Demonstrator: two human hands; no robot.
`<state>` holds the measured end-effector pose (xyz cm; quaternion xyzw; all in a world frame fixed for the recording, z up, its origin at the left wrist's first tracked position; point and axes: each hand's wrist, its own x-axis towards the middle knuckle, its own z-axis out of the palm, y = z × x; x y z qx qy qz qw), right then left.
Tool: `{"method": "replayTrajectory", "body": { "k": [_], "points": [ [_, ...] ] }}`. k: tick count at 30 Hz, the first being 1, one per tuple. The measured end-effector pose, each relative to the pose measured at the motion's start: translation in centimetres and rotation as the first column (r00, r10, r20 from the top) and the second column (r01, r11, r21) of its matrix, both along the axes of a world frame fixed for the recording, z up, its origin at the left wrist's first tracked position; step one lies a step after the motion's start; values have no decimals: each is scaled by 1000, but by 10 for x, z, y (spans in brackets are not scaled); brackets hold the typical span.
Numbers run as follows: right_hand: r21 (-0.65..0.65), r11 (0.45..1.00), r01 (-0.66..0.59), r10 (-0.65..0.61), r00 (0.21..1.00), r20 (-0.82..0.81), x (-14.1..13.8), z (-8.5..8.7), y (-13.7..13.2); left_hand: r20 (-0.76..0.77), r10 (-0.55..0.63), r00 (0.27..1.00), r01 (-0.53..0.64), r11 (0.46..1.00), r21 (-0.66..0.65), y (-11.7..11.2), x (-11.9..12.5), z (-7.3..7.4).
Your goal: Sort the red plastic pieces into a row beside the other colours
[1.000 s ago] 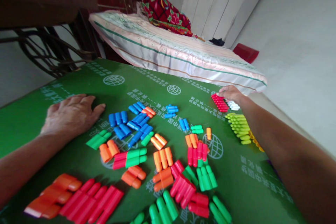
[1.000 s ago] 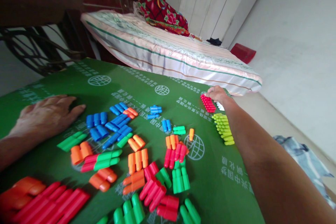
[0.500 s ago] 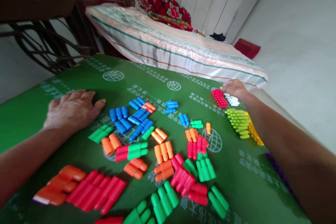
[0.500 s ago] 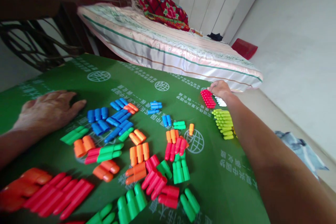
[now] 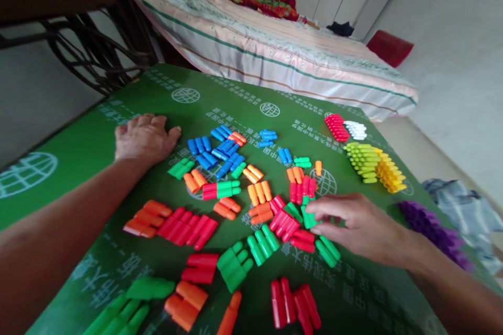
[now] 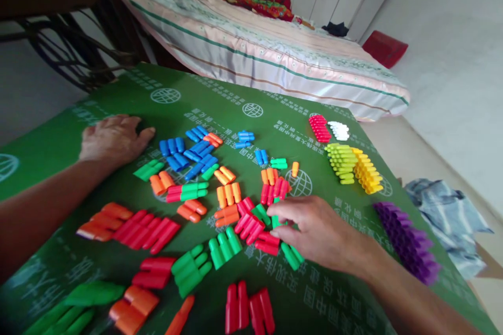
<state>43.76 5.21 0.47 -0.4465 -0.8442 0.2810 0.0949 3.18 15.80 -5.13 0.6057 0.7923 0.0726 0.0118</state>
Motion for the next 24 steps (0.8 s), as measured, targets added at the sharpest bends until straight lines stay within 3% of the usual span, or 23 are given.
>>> {"method": "replayTrajectory", "body": {
  "k": [5,8,11,16,19,24],
  "points": [
    [88,995,-51,32,977,209,-22,-8,-24,22,6,1000,-7,1000,30,-1,5,1],
    [133,989,-63,-2,899,438,-40,-7,-27,22,25,999,-26,999,44,-1,6,-1],
    [153,985,-77,-21,834,552,-54,-8,-30,21,11,1000,-12,999,50,-1,6,-1],
    [182,983,2,-97,855,510,-58,-15,-33,23,-5,1000,3,998,63,-4,4,-1],
    [275,953,127,-241,868,434,-47,-19,-31,31,-19,999,17,997,75,-6,3,1],
    [417,843,340,-513,739,436,-12,-24,-22,63,-45,997,39,994,99,-5,-1,3]
  ]
}}
